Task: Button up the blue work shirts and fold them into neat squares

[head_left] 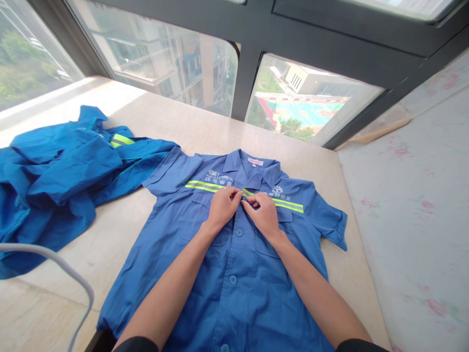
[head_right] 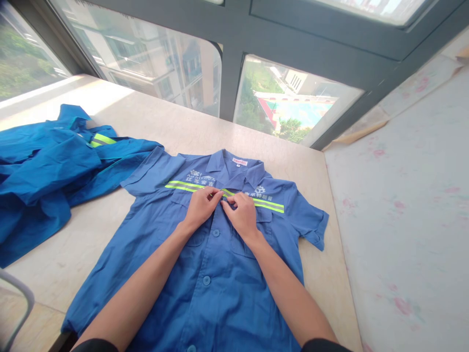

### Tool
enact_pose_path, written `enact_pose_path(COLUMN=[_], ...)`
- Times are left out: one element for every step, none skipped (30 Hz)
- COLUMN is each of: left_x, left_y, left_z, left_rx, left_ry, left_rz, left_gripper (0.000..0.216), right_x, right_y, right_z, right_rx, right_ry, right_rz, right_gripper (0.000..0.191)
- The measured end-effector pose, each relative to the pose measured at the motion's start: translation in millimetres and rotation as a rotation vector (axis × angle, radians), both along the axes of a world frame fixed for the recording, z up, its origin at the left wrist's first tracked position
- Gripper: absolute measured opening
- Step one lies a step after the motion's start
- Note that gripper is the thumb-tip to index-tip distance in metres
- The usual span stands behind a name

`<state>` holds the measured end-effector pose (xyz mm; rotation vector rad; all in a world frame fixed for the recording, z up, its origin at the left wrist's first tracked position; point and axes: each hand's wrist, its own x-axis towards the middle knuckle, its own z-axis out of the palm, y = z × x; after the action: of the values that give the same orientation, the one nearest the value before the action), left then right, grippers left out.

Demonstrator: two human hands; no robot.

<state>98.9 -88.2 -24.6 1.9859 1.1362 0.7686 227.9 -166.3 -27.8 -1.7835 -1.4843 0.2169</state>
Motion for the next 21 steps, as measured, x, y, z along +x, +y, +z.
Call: enact_pose_path(left_x=[0.3, 0.5, 0.6, 0.7, 0.8, 0.8, 0.7, 0.6, 0.4, 0.0, -0.4, -0.9, -1.5, -2.1, -2.6, -3.0, -3.4, -3.6, -3.7, -3.7, -3.6], left_y=[-0.5, -0.9, -1.3, -1.5, -1.8, -2.0, -2.3, -2.6, -2.8, -3.0, -3.0, -2.9, -2.7, -2.4, -2.0, -1.6, -1.3, -1.2, -1.2, -1.4, -1.6], left_z=[-0.7, -1.3, -1.7, -2.1, -2.3, -2.4, -2.5, -2.7, -2.9, -3.1, -3.5, -3.9, -4.3, -4.6, -4.9, -5.0, -5.0, -4.9, -4.7, -4.5, -4.5], left_rx=[0.01, 0.019, 0.027, 0.035, 0.044, 0.054, 0.066, 0.079, 0.093, 0.107, 0.123, 0.142, 0.166, 0.192, 0.22, 0.248, 0.273, 0.294, 0.311, 0.323, 0.332], left_ry=[0.008, 0.017, 0.026, 0.036, 0.046, 0.056, 0.067, 0.078, 0.09, 0.1, 0.111, 0.121, 0.129, 0.137, 0.144, 0.154, 0.166, 0.179, 0.196, 0.214, 0.23], left_rz=[0.006, 0.01, 0.012, 0.012, 0.01, 0.007, 0.005, 0.005, 0.005, 0.005, 0.004, 0.002, -0.004, -0.016, -0.03, -0.043, -0.053, -0.058, -0.056, -0.051, -0.044], left_gripper=[0.016, 0.017, 0.017, 0.016, 0.016, 0.016, 0.016, 0.015, 0.015, 0.014, 0.014, 0.013, 0.012, 0.012, 0.012, 0.011, 0.012, 0.013, 0.014, 0.016, 0.017], right_x=[0.6, 1.1, 1.3, 1.3, 1.2, 0.9, 0.5, 0.2, 0.0, -0.1, -0.1, 0.1, 0.3, 0.7, 1.1, 1.6, 2.1, 2.6, 3.1, 3.7, 4.2], right_y=[-0.4, -0.8, -1.1, -1.4, -1.7, -1.8, -1.9, -2.0, -2.1, -2.2, -2.2, -2.2, -2.1, -1.9, -1.7, -1.5, -1.1, -0.7, -0.3, 0.1, 0.6], right_z=[0.1, 0.2, 0.3, 0.4, 0.5, 0.6, 0.6, 0.5, 0.4, 0.2, -0.1, -0.4, -0.7, -1.1, -1.4, -1.8, -2.3, -2.8, -3.6, -4.6, -5.9], right_rx=[0.0, 0.002, 0.005, 0.007, 0.01, 0.013, 0.017, 0.021, 0.027, 0.032, 0.038, 0.043, 0.048, 0.05, 0.051, 0.052, 0.051, 0.05, 0.049, 0.05, 0.049], right_ry=[0.012, 0.026, 0.039, 0.049, 0.056, 0.059, 0.062, 0.063, 0.062, 0.06, 0.057, 0.055, 0.054, 0.054, 0.05, 0.042, 0.024, -0.001, -0.032, -0.067, -0.104], right_rz=[0.01, 0.016, 0.017, 0.014, 0.009, 0.005, 0.003, 0.005, 0.009, 0.016, 0.023, 0.027, 0.027, 0.025, 0.021, 0.016, 0.009, 0.002, -0.009, -0.021, -0.034], right_gripper=[0.014, 0.014, 0.013, 0.012, 0.011, 0.01, 0.009, 0.009, 0.008, 0.008, 0.008, 0.008, 0.009, 0.01, 0.011, 0.013, 0.015, 0.017, 0.02, 0.023, 0.027])
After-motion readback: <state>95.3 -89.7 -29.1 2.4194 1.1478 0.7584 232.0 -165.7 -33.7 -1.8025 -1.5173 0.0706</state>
